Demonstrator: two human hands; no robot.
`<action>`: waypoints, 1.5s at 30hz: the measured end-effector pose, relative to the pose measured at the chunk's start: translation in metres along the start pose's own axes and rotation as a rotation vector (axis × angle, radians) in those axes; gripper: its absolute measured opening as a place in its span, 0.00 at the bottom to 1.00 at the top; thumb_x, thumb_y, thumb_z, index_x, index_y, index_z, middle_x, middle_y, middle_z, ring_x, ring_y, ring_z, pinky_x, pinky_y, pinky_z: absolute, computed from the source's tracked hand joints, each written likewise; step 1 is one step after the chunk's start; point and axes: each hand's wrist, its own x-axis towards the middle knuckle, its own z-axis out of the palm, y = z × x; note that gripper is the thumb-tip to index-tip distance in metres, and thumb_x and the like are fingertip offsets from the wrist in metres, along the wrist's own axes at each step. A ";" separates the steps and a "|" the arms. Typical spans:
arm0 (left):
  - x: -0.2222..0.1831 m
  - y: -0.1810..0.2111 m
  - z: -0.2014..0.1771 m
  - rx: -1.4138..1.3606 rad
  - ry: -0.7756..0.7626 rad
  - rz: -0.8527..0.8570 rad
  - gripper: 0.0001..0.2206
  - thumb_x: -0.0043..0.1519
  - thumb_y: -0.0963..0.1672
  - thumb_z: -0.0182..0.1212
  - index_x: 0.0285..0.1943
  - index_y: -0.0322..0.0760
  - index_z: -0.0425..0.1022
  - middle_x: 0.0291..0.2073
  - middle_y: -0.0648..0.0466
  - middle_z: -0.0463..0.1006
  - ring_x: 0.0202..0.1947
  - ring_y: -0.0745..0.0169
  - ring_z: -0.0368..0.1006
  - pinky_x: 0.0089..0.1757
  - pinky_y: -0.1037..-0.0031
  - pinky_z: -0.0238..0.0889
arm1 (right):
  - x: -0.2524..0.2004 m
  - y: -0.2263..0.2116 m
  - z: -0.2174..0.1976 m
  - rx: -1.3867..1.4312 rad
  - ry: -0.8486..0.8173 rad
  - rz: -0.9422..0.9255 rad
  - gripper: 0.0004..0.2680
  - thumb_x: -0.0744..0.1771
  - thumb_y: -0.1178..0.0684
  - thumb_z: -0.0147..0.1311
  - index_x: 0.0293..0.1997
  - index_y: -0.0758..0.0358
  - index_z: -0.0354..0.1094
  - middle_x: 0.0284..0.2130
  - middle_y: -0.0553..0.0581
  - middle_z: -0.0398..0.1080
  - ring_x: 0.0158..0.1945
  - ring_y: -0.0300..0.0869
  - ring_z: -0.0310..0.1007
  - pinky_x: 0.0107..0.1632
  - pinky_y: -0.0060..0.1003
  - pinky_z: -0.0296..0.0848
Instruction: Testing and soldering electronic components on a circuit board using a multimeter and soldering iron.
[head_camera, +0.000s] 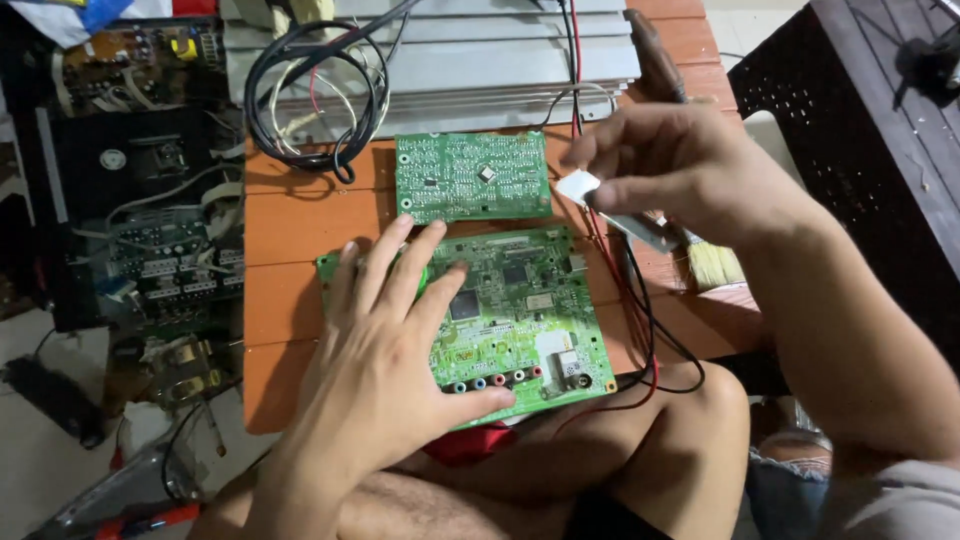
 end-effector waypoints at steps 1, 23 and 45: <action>0.000 0.001 -0.002 -0.020 0.005 -0.008 0.47 0.41 0.62 0.77 0.62 0.26 0.72 0.75 0.37 0.53 0.77 0.38 0.37 0.67 0.35 0.23 | -0.002 -0.003 0.004 -0.095 -0.043 0.061 0.10 0.65 0.66 0.59 0.51 0.67 0.72 0.30 0.53 0.75 0.27 0.31 0.69 0.27 0.21 0.63; 0.000 -0.002 -0.002 -0.015 0.027 0.027 0.48 0.40 0.61 0.77 0.64 0.27 0.71 0.75 0.40 0.54 0.76 0.41 0.41 0.67 0.40 0.30 | -0.008 0.001 0.060 -0.868 -0.214 -0.508 0.08 0.62 0.60 0.64 0.42 0.69 0.75 0.31 0.57 0.76 0.30 0.46 0.75 0.32 0.41 0.74; 0.022 -0.002 -0.005 -0.067 0.232 0.207 0.09 0.46 0.47 0.77 0.30 0.42 0.84 0.39 0.59 0.86 0.58 0.52 0.73 0.68 0.44 0.46 | -0.001 0.013 0.067 -0.993 0.104 -0.632 0.05 0.64 0.64 0.56 0.41 0.66 0.70 0.40 0.58 0.71 0.39 0.50 0.70 0.44 0.41 0.69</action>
